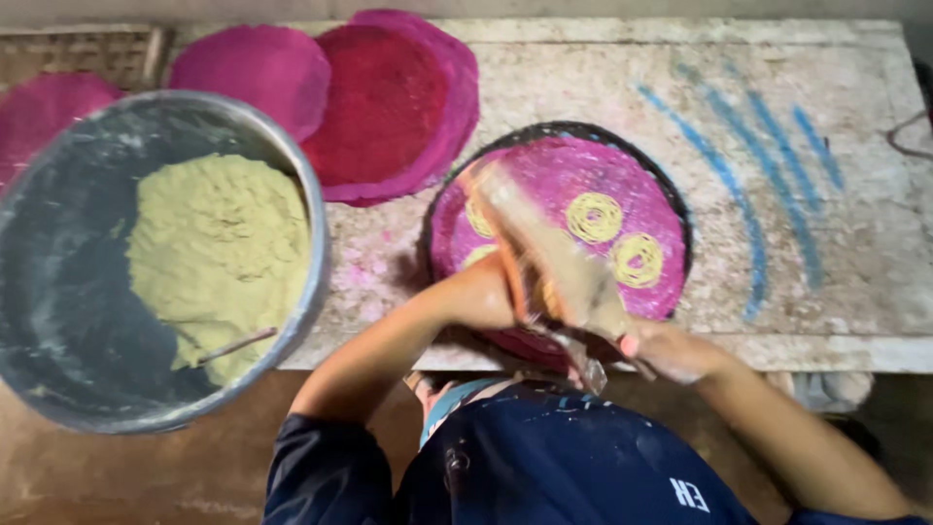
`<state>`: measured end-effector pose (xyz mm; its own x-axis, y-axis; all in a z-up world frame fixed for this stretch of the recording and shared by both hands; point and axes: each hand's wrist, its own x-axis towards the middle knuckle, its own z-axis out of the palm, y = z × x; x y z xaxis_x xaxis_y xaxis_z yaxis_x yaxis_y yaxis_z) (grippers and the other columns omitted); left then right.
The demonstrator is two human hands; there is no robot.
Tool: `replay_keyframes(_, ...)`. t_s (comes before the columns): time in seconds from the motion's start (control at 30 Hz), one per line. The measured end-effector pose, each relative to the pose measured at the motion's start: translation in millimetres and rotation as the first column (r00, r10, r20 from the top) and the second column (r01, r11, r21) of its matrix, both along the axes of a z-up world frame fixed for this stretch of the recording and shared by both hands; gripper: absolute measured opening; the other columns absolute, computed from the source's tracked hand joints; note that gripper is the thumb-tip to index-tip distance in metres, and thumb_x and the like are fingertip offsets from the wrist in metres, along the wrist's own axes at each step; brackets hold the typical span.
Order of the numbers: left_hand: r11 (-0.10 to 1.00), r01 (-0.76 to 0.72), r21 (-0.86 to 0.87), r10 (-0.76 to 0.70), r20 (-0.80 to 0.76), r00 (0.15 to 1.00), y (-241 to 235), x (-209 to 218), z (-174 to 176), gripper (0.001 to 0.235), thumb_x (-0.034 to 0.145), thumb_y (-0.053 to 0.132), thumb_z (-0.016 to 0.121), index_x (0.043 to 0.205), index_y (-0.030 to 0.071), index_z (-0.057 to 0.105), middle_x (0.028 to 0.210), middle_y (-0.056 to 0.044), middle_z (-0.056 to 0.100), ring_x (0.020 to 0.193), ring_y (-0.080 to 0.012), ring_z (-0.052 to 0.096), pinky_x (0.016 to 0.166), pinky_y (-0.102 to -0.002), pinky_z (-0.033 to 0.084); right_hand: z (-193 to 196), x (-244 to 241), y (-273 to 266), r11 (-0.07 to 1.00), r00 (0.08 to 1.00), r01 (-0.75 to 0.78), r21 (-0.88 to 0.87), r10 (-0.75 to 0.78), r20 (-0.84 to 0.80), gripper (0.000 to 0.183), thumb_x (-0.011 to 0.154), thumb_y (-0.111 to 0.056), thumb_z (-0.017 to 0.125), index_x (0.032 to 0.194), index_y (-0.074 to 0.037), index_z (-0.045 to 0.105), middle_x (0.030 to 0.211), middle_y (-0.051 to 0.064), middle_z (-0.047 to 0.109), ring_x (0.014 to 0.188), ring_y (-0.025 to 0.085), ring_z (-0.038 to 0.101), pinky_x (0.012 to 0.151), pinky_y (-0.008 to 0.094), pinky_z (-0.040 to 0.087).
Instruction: The person scoops dough from a metal bowl and uses a wooden press to form spiral patterns on pink circular trays. They repeatedly fill the press, squeeze the dough onto the trays, and stack completed trays.
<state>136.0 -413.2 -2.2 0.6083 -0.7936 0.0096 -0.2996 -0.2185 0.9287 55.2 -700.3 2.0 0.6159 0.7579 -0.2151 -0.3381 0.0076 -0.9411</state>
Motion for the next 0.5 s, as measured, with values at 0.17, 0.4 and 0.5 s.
replay_keyframes(0.17,0.984,0.003,-0.181,-0.076,-0.400,0.913,-13.8,120.3,-59.5,0.079,0.071,0.016,0.083,0.142,0.011,0.050,0.144,-0.011,0.054,0.125,-0.0270,0.058,0.105,-0.043,0.054,-52.8,-46.8,-52.2,0.939,0.933,0.343,-0.034,-0.344,-0.104,0.094,0.083,-0.073,0.067,0.131,0.007,0.057,0.112,0.014,0.068,0.099,0.027,0.068,0.082,0.038,0.054)
replay_keyframes(0.4,0.792,-0.526,0.311,0.581,-0.118,0.805,48.4,220.7,-223.0,0.039,0.107,0.025,0.053,0.136,0.002,0.064,0.135,-0.019,0.069,0.123,-0.0284,0.065,0.105,-0.038,0.048,-53.8,-66.4,-75.4,0.772,0.761,0.636,0.015,-0.630,0.155,0.088,0.086,-0.066,0.070,0.134,0.005,0.051,0.107,0.014,0.066,0.099,0.027,0.068,0.087,0.042,0.056)
replay_keyframes(0.5,0.710,-0.701,0.068,0.673,-0.360,0.646,53.9,186.4,-244.4,0.042,0.103,0.020,0.054,0.142,0.005,0.057,0.137,-0.016,0.065,0.125,-0.0263,0.061,0.105,-0.037,0.047,-55.9,-64.3,-67.3,0.719,0.719,0.690,0.080,-0.694,0.035,0.085,0.085,-0.061,0.075,0.134,0.004,0.047,0.107,0.013,0.062,0.096,0.028,0.065,0.082,0.045,0.055)
